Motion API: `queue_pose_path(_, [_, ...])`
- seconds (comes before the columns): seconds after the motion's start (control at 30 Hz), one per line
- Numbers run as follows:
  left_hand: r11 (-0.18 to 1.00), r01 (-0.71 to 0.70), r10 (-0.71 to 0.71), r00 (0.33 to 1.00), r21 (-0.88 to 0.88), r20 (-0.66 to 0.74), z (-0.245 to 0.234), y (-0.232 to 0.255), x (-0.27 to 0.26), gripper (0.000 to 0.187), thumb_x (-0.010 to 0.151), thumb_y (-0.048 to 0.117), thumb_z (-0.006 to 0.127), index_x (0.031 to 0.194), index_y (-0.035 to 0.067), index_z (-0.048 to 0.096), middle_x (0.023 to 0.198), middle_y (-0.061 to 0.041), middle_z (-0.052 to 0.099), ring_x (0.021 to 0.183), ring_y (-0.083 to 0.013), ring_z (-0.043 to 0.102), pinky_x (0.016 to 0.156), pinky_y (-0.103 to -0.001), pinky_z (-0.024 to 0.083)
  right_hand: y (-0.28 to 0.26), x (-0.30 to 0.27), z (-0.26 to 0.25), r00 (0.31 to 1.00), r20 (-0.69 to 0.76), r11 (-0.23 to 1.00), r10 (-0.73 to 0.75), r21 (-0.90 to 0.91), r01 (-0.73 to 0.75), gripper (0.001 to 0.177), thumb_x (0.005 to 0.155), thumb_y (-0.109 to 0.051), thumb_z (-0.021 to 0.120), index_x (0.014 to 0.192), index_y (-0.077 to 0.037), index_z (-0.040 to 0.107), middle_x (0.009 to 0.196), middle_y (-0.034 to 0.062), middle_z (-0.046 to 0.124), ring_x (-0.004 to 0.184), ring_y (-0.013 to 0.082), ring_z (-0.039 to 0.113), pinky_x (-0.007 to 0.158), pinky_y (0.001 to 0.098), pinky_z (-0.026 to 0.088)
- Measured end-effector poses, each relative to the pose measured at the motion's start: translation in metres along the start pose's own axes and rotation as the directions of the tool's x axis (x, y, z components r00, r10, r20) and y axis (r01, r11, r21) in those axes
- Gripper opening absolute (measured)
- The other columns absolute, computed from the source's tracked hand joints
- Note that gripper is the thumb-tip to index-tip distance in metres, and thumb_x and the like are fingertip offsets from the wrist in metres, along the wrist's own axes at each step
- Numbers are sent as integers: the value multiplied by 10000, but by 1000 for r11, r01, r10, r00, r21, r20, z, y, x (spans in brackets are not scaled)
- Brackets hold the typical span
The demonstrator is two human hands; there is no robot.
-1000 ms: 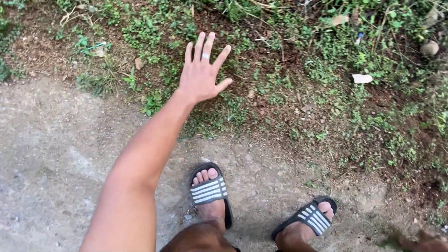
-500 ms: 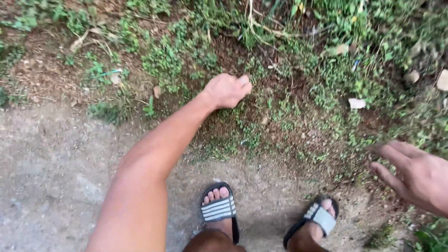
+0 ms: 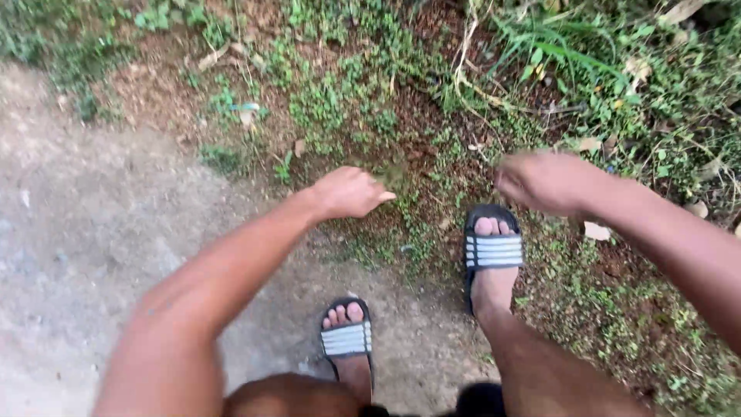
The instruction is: Pulling weeds and grass from the ground by hand
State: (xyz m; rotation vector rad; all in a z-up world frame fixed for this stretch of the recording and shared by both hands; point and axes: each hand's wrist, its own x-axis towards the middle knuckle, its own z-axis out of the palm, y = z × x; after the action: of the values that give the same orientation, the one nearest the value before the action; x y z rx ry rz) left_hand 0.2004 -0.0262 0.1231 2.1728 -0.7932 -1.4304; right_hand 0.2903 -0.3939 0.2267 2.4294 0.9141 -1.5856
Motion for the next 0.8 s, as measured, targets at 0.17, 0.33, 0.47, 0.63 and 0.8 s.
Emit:
queue_pose_path(0.17, [993, 116, -116, 987, -6, -112, 27, 13, -115, 589, 1248, 429, 387, 1080, 30, 787, 858, -176, 788, 820, -340, 833, 774, -463, 708, -54, 122, -32, 947, -271, 920, -171, 299, 252, 517, 1146, -475, 618, 1223, 36, 635, 1100, 320, 810, 1138, 600, 749, 1010, 744, 565])
queue_pose_path(0.33, [870, 461, -490, 847, -172, -207, 85, 14, -155, 701, 1181, 569, 402, 991, 72, 858, 901, -241, 840, 920, -458, 853, 839, -606, 682, -79, 224, -8, 906, -408, 886, -113, 371, 278, 464, 1159, -487, 575, 1404, -94, 555, 1166, 359, 783, 1185, 622, 724, 1063, 761, 537])
queue_pose_path(0.47, [669, 530, -743, 457, -521, -490, 142, -2, -134, 670, 1127, 673, 569, 855, 108, 806, 920, -250, 768, 893, -507, 803, 783, -605, 637, -43, 299, 27, 591, -791, 764, -161, 279, 582, 49, 1167, -101, 727, 1140, -80, 761, 957, 260, 770, 990, 500, 782, 833, 561, 597])
queue_pose_path(0.63, [503, 470, -855, 148, -725, -497, 193, -33, -63, 524, 1108, 661, 654, 1026, 144, 660, 1077, -193, 709, 954, -497, 782, 815, -610, 619, -69, 249, -18, 545, -815, 641, -197, 314, 701, 116, 1191, -31, 737, 1145, -102, 817, 973, 172, 812, 900, 394, 779, 864, 493, 614])
queue_pose_path(0.8, [491, 585, -857, 193, -646, -478, 174, -11, -38, 1004, 1056, 847, 543, 1676, 69, 406, 1396, -274, 678, 943, -562, 811, 811, -705, 663, -73, 255, -66, 464, -853, 600, -238, 247, 761, 107, 1245, 15, 717, 1254, -48, 803, 966, 215, 759, 842, 318, 692, 793, 479, 561])
